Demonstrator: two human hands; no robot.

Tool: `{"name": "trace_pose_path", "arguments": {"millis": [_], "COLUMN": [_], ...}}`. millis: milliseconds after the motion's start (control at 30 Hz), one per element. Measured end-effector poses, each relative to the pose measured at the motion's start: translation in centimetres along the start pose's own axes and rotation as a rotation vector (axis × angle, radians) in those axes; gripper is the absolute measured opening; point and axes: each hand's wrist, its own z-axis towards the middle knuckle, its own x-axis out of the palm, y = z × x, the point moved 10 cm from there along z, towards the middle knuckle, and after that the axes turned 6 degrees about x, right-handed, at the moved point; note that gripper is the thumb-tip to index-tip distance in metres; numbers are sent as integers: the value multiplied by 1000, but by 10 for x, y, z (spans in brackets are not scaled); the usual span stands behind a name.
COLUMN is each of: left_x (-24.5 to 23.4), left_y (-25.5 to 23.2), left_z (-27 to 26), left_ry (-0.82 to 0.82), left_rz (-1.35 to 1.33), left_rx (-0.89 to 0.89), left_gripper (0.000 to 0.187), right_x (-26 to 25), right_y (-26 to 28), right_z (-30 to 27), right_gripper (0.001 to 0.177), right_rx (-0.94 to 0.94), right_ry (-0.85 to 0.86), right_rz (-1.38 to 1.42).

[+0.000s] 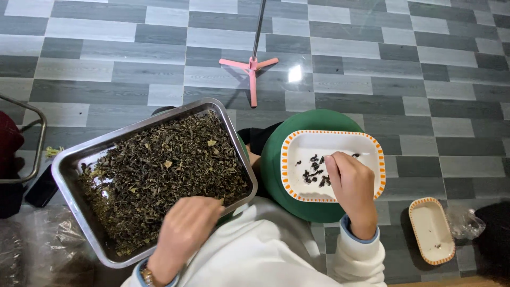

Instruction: Manually sorting dried tea leaves by picking out specific pieces from a large tray and placing them into a smaller bowl.

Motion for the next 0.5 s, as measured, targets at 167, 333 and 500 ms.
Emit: {"name": "trace_pose_path", "arguments": {"millis": [167,333,500], "left_x": [-43,-58,-53], "left_y": [54,85,97], "left_z": [-9,-35,-42], "left_ry": [92,272,338], "left_rz": [292,663,655], "left_rx": [-336,-467,-534], "left_gripper": [22,53,59], "right_x": [8,-1,3], "right_y": [-5,7,30], "right_z": [0,-3,-8], "right_gripper": [15,10,11], "right_rx": [-6,-51,-89], "right_ry": [74,18,23], "right_rz": [0,-45,0]}}
